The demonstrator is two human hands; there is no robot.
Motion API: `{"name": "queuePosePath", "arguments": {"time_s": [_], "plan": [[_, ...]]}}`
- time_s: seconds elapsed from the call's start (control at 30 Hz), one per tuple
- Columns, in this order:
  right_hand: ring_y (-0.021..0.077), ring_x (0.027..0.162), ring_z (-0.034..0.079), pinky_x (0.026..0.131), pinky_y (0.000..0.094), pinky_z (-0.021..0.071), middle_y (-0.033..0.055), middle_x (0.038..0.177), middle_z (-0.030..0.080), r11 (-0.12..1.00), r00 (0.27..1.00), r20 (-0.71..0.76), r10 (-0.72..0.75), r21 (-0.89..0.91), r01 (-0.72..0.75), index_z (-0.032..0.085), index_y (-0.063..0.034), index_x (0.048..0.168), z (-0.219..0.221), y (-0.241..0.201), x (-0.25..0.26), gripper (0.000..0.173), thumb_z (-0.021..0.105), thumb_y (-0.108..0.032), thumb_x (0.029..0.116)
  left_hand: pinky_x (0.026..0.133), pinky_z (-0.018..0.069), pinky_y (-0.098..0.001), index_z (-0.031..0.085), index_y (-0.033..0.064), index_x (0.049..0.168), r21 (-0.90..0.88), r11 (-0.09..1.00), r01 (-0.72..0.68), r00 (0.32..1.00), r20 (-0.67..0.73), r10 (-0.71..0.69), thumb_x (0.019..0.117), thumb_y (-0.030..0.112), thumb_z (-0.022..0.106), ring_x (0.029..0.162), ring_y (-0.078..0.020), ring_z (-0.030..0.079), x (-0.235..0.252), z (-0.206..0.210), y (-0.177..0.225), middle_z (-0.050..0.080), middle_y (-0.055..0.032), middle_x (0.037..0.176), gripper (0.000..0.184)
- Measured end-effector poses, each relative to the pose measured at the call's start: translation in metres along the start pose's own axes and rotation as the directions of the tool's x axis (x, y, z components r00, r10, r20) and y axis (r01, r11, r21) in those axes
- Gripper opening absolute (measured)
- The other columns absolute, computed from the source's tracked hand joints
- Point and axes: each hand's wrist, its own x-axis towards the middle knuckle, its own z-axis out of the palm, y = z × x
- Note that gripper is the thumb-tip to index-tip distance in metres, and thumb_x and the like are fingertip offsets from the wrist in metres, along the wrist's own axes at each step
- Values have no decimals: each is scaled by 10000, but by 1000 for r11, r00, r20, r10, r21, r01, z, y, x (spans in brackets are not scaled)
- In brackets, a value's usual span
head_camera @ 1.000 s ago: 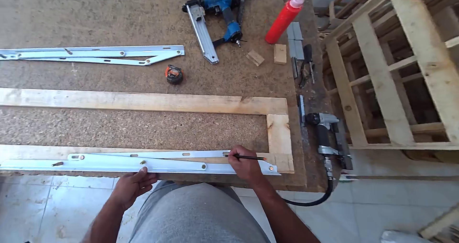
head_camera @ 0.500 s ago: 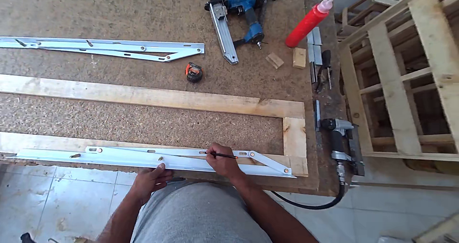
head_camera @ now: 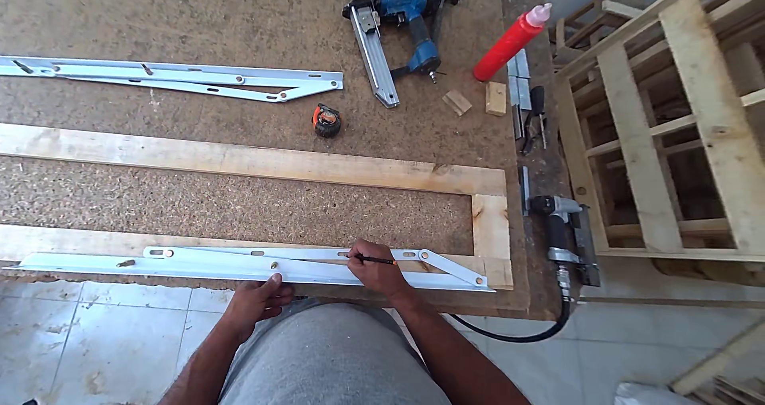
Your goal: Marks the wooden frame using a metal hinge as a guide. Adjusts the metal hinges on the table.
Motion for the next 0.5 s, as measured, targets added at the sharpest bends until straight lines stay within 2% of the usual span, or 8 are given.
{"name": "queuePosePath", "arguments": {"time_s": [0.2, 0.33, 0.5], "plan": [[85, 591, 585, 554, 287, 494, -15, 667, 619, 1000, 998, -62, 0, 6, 1, 705, -105, 856, 4, 1, -1, 78, 635, -117, 888, 815, 635, -419, 596, -23, 1227, 15, 1000, 3, 1000, 17, -3, 1101, 288, 484, 940, -270, 767, 1, -2, 0, 774, -152, 1014, 354], [92, 585, 591, 545, 300, 492, -10, 657, 624, 1000, 1000, -25, 7, 0, -7, 700, -104, 829, 2, -1, 2, 63, 661, -115, 877, 811, 635, -418, 594, -28, 1223, 19, 1000, 10, 1000, 21, -10, 1104, 285, 474, 936, -271, 767, 1, -3, 0, 772, -156, 1017, 356], [114, 607, 598, 564, 328, 505, -1, 675, 619, 999, 1000, -6, -3, -39, 3, 695, -100, 854, 0, 1, 2, 65, 644, -115, 891, 817, 635, -410, 599, -30, 1225, 2, 1000, 18, 999, 32, -18, 1103, 287, 480, 935, -267, 768, 3, -2, 1, 773, -155, 1019, 360]]}}
